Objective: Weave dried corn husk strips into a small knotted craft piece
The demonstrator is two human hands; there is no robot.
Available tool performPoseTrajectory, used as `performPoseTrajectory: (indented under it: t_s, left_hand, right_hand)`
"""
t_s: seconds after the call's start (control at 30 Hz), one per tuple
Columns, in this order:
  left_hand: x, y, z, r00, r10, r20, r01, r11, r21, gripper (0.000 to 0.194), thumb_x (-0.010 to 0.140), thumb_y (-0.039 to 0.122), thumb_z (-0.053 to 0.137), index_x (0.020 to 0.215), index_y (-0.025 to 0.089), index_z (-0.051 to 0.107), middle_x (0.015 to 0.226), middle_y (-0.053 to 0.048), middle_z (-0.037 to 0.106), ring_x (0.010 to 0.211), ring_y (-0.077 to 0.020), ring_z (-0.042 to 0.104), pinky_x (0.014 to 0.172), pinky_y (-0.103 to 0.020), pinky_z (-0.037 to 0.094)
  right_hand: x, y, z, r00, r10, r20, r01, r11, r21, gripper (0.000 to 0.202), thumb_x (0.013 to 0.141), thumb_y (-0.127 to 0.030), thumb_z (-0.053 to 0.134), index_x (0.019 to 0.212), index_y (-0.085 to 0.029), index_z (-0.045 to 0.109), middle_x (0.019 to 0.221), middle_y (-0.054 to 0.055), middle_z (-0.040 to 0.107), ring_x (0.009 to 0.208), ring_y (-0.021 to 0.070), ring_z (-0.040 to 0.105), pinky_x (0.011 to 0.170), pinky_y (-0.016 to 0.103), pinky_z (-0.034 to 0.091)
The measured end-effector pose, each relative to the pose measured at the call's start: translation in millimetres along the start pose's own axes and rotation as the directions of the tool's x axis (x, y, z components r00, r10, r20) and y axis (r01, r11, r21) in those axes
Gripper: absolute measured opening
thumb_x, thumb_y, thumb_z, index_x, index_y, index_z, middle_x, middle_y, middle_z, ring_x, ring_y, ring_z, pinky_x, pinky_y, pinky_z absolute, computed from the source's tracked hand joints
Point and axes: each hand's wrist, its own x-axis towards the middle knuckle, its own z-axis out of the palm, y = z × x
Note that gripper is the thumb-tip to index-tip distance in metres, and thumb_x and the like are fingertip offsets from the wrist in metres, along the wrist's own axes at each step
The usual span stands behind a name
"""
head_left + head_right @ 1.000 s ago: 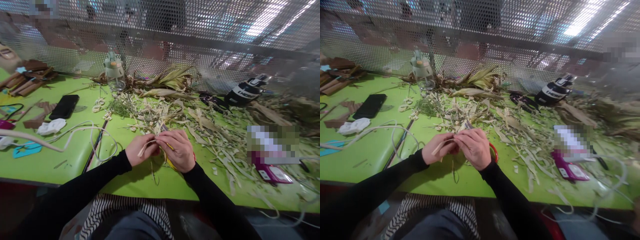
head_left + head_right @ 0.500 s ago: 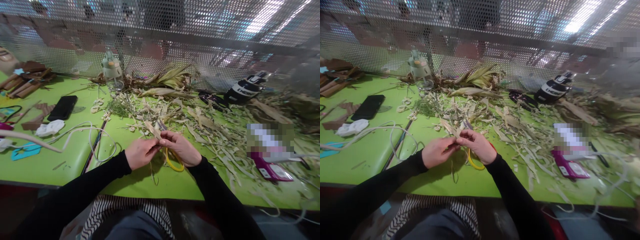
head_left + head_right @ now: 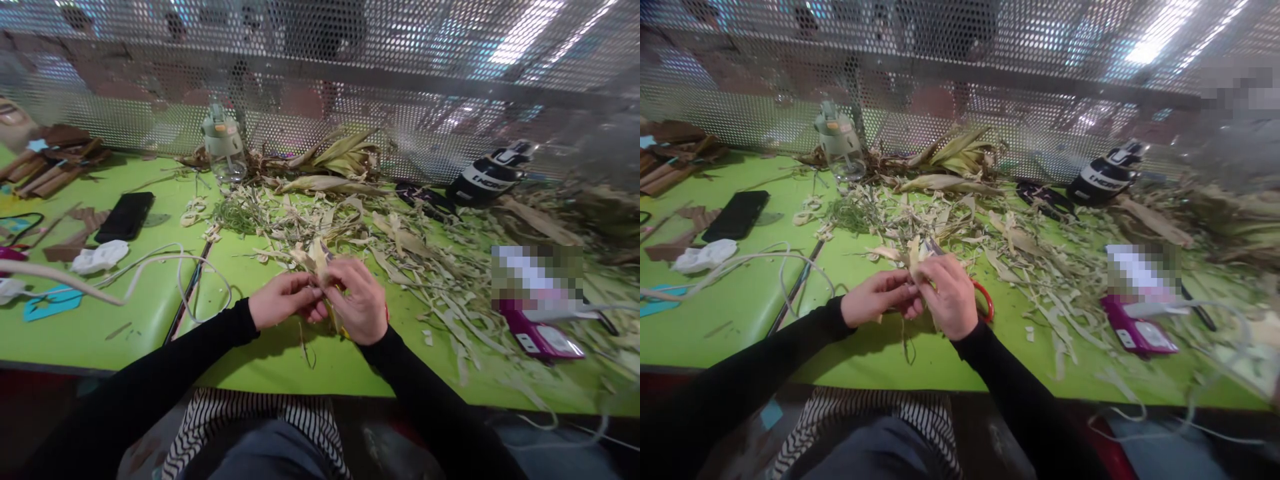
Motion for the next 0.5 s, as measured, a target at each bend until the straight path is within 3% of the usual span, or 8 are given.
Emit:
performPoseTrajectory:
  t_s: [0.1,0.17,0.33,0.43,0.5]
  left_hand:
    - [-1.6,3.2,1.6,1.0,-0.006,-0.006,0.006,0.999,-0.032,0.033,0.076,0.043,0.066,0.076,0.011,0.058,0.07,-0.005,0.063,0.059,-0.0108,0.06,0.062,-0.027,0.05]
    - [-2.2,4.2,1.6,1.0,0.002,-0.019,-0.004,0.998,-0.064,0.033,0.075,0.043,0.066,0.075,0.011,0.059,0.068,-0.004,0.063,0.058,-0.0113,0.06,0.06,-0.027,0.049]
    - [-1.6,3.0,-2.8,0.998,-0.07,0.001,0.069,0.984,-0.163,0.035,0.071,0.045,0.069,0.077,0.011,0.061,0.067,-0.005,0.064,0.054,-0.0115,0.061,0.057,-0.026,0.049]
    - [-0.7,3.8,-5.2,0.99,-0.143,-0.008,0.139,0.976,-0.166,0.032,0.072,0.041,0.069,0.076,0.011,0.06,0.066,-0.005,0.064,0.052,-0.0085,0.059,0.054,-0.021,0.047]
    - [-0.3,4.9,-5.7,0.981,-0.189,-0.034,0.181,0.969,-0.165,0.029,0.073,0.038,0.069,0.075,0.011,0.059,0.065,-0.004,0.064,0.051,-0.0073,0.058,0.054,-0.02,0.046]
  right_hand:
    - [0.4,-0.4,-2.5,0.984,-0.165,0.071,0.166,0.986,-0.013,0.023,0.083,-0.01,0.053,0.098,-0.025,0.064,0.093,0.005,0.065,0.081,0.0179,0.059,0.069,0.033,0.048]
    - [0.6,0.2,-3.4,0.98,-0.171,0.102,0.173,0.985,-0.008,0.028,0.084,-0.011,0.052,0.104,-0.025,0.063,0.095,0.006,0.064,0.084,0.0187,0.06,0.071,0.034,0.049]
    - [-0.1,-0.8,-2.3,0.992,-0.112,0.053,0.114,0.992,-0.052,0.023,0.085,-0.014,0.052,0.101,-0.025,0.065,0.087,0.005,0.062,0.079,0.0187,0.059,0.067,0.034,0.05]
    - [-1.5,-2.6,-2.7,1.0,0.014,0.01,-0.015,0.988,0.156,0.02,0.09,-0.02,0.048,0.103,-0.026,0.061,0.092,0.004,0.063,0.078,0.0165,0.06,0.063,0.031,0.051]
    - [-2.1,-3.9,-4.3,0.988,0.136,0.069,-0.151,0.937,0.316,0.021,0.094,-0.024,0.039,0.108,-0.026,0.055,0.085,0.002,0.062,0.064,0.0128,0.059,0.054,0.026,0.049]
